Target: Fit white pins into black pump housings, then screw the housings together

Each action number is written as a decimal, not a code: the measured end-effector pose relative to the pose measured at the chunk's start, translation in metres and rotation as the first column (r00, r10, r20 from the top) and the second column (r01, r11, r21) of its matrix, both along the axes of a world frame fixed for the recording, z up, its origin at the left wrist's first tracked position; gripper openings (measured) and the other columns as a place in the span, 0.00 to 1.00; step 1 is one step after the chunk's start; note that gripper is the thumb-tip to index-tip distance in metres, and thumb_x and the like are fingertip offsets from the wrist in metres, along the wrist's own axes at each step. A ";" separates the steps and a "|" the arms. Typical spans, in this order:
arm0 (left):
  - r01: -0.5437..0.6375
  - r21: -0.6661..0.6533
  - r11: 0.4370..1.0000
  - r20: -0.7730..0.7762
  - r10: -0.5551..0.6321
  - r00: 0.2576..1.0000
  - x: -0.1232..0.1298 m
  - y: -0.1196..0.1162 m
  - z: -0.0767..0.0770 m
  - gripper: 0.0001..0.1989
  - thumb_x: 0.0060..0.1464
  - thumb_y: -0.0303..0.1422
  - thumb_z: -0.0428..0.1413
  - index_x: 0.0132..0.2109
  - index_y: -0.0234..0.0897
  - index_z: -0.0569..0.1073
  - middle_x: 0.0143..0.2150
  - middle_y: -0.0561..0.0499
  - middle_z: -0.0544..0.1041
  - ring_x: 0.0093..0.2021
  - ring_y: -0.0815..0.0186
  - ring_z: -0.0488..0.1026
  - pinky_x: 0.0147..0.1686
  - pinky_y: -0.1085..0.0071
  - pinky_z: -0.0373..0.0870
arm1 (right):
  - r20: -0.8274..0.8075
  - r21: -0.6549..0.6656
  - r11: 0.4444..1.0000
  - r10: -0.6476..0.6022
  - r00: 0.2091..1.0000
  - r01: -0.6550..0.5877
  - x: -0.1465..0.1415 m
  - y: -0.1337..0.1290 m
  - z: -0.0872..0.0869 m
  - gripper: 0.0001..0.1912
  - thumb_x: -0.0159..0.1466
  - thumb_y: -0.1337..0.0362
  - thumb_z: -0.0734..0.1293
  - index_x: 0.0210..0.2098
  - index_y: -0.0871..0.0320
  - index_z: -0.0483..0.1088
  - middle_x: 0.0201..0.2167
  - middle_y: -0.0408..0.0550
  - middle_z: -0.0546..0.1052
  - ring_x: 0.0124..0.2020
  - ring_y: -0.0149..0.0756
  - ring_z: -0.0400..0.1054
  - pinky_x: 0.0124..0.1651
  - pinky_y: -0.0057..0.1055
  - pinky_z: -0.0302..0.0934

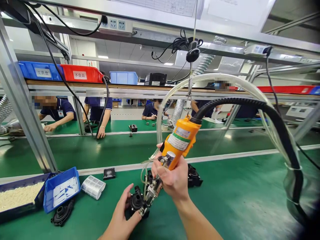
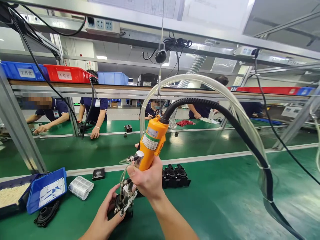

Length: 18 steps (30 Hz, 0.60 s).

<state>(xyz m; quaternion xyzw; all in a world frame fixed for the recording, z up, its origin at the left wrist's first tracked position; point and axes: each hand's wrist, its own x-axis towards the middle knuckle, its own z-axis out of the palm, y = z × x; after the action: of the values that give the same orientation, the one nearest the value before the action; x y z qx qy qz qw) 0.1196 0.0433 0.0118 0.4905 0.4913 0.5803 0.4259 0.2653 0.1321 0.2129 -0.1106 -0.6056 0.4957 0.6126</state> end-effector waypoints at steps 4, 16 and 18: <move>0.043 -0.022 0.999 0.013 -0.042 0.999 0.000 -0.003 0.007 0.48 0.56 0.56 0.65 0.73 0.42 0.53 0.63 0.38 0.67 0.61 0.48 0.72 0.68 0.53 0.62 | 0.014 -0.038 0.999 0.014 1.000 -0.013 -0.002 0.000 -0.003 0.32 0.56 0.57 0.80 0.53 0.53 0.64 0.29 0.39 0.70 0.20 0.28 0.61 0.22 0.27 0.62; 0.036 0.025 0.999 0.190 -0.040 0.981 -0.002 0.002 -0.010 0.46 0.54 0.49 0.70 0.71 0.42 0.56 0.65 0.37 0.67 0.61 0.47 0.73 0.64 0.51 0.69 | 0.120 0.008 0.997 -0.073 0.990 0.073 -0.023 -0.021 -0.001 0.20 0.50 0.61 0.75 0.38 0.54 0.65 0.22 0.36 0.64 0.19 0.29 0.55 0.19 0.25 0.57; 0.023 0.013 1.000 0.166 -0.025 0.986 -0.002 0.002 -0.010 0.47 0.54 0.51 0.69 0.71 0.42 0.56 0.64 0.37 0.67 0.62 0.47 0.72 0.65 0.52 0.69 | 0.144 -0.034 0.995 -0.089 0.986 0.095 -0.024 -0.020 -0.003 0.22 0.49 0.58 0.76 0.38 0.54 0.64 0.23 0.37 0.65 0.20 0.29 0.56 0.20 0.25 0.57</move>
<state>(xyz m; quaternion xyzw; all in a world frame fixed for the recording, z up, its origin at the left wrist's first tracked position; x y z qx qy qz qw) 0.1172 0.0455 0.0017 0.4485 0.4448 0.6169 0.4696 0.2414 0.1123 0.2102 -0.1859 -0.6319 0.4700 0.5876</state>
